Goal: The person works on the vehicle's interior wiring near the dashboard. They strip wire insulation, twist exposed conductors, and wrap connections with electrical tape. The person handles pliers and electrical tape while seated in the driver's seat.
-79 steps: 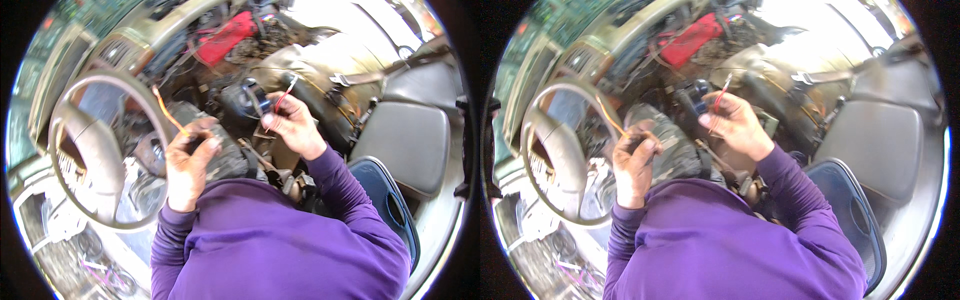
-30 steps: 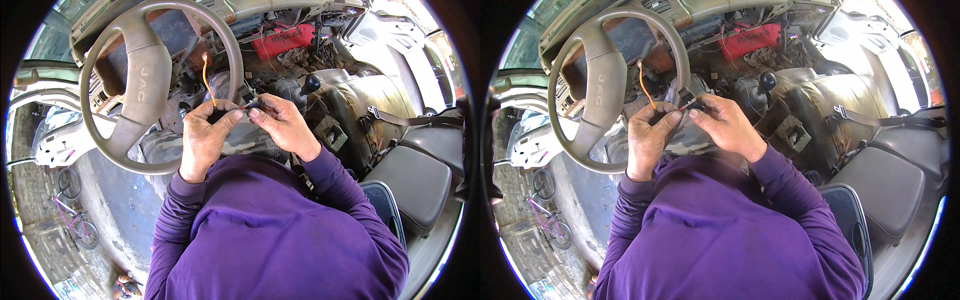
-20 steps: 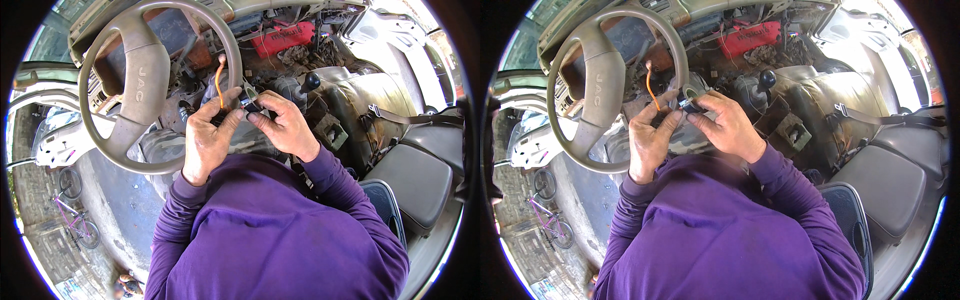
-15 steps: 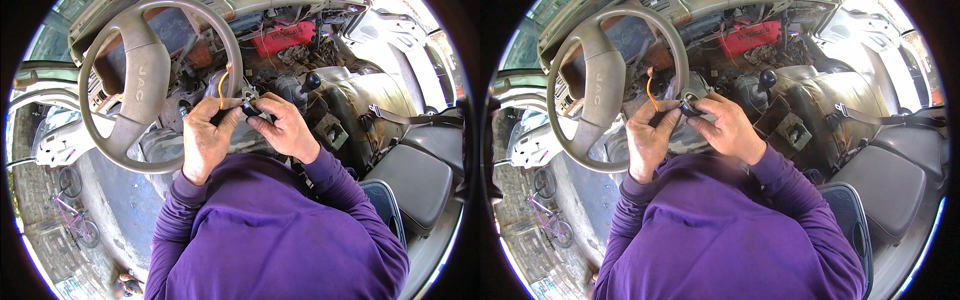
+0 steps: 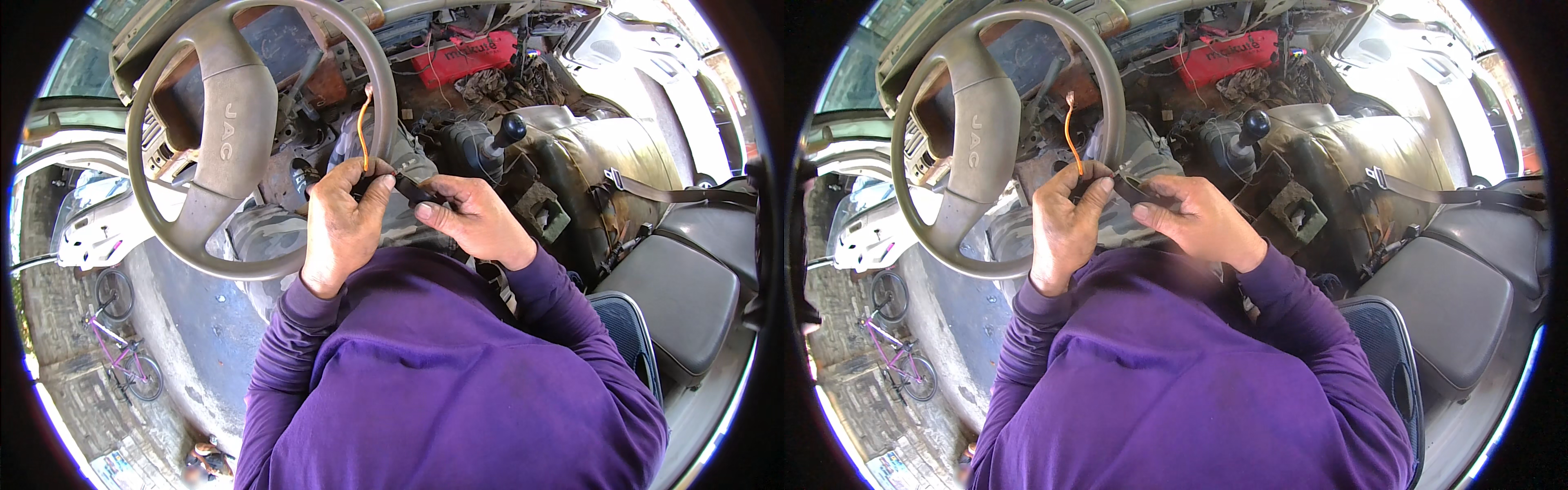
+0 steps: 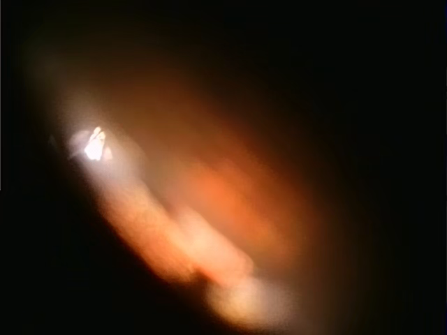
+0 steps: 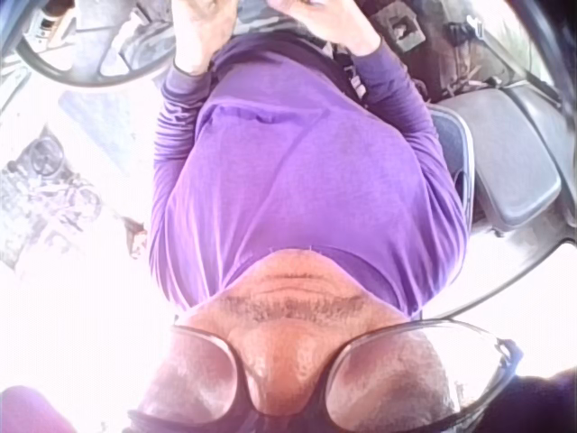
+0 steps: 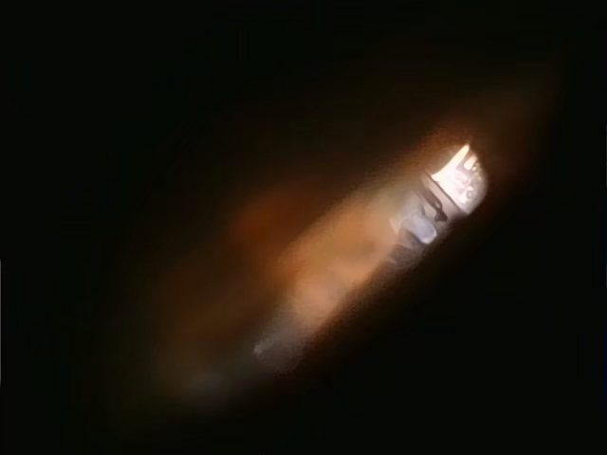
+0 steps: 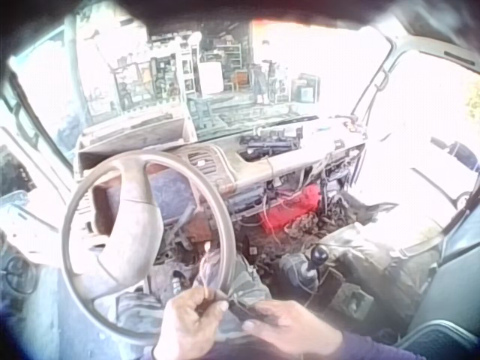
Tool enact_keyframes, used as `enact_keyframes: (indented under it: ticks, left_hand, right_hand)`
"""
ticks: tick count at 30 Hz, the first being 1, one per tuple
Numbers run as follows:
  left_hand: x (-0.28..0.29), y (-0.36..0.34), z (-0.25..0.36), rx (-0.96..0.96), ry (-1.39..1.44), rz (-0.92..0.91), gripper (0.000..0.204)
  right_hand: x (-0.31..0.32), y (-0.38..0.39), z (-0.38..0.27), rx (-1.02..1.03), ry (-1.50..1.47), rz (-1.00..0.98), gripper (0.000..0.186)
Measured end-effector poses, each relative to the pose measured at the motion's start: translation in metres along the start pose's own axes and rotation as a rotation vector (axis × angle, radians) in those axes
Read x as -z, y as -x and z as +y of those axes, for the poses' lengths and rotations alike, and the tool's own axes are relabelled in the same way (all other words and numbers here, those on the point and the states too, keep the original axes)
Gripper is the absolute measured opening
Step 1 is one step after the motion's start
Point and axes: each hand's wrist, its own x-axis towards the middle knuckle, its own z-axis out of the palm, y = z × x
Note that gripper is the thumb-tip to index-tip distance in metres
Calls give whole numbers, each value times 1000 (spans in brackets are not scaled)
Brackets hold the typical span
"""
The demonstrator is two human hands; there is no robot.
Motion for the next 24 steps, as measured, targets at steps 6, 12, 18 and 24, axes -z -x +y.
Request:
enact_keyframes:
  ticks: [6, 12, 18, 24]
  left_hand:
    - [-1, -1, -1, -50, -42, -27, 11]
    - [4, 1, 15, -16, -14, -187, 12]
    - [0, 3, 4, -43, -44, -71, 10]
    - [1, 4, 8, -25, -35, -149, 12]
  right_hand:
    - [17, 6, -1, -172, -449, -180, 31]
    - [18, -14, -1, 99, -145, 6, 37]
    - [14, 1, 4, 323, 543, -53, 39]
    - [28, -21, 5, 362, 172, -22, 51]
